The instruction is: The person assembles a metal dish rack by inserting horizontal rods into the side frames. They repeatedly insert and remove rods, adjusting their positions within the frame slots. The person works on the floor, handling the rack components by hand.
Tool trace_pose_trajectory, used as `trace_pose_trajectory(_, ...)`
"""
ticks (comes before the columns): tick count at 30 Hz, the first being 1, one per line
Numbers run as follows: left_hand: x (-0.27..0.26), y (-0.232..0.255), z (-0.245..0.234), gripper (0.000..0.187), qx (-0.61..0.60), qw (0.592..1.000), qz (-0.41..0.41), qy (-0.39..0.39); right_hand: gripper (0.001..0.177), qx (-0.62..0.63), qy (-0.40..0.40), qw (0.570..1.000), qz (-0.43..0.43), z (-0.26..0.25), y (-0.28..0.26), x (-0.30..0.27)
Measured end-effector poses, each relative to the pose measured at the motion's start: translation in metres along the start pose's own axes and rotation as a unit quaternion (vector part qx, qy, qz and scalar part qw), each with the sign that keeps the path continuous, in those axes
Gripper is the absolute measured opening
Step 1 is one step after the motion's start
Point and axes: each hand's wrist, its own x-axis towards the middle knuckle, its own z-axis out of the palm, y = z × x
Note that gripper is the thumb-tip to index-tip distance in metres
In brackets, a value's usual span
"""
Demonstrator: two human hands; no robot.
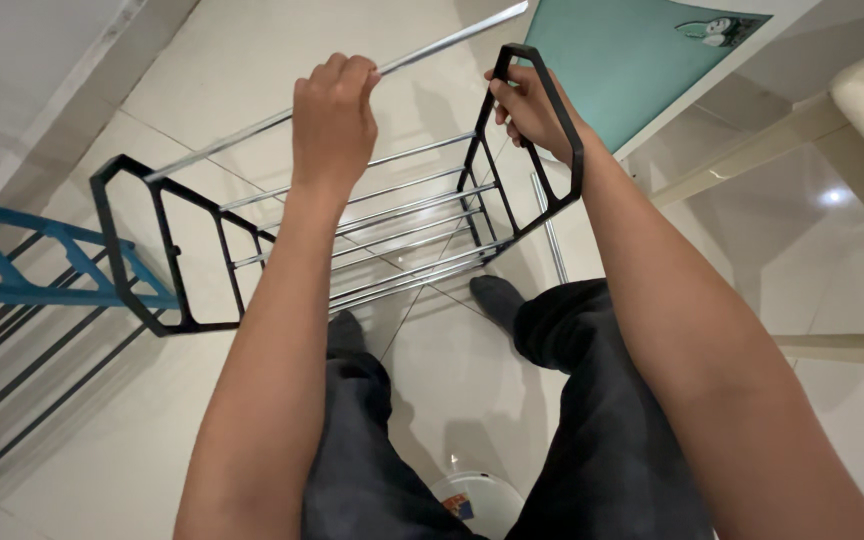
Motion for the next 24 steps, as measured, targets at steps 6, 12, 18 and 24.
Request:
trace_pose_trajectory(6, 0.014, 0.041, -0.023, 0.011, -0.062, 0.995, 0.039, 0.072, 0.042, 0.009, 0.002, 1.000, 0.006, -0.005, -0.002, -0.001)
trace_pose_trajectory(12, 0.015, 0.072, -0.038, 0.012, -0.165, 0.983, -0.003, 0.085, 0.046, 0.016, 0.016, 0.999, -0.029, -0.027, 0.009, -0.011)
trace_pose_trajectory(18, 0.017, 0.081, -0.032, 0.014, -0.274, 0.951, -0.107, 0.093, 0.033, -0.076, 0.140, 0.984, -0.081, -0.055, 0.009, -0.025)
trace_pose_trajectory(24, 0.013, 0.077, -0.026, 0.013, -0.266, 0.949, -0.134, 0.105, 0.022, -0.062, 0.229, 0.950, -0.204, -0.073, -0.016, -0.059)
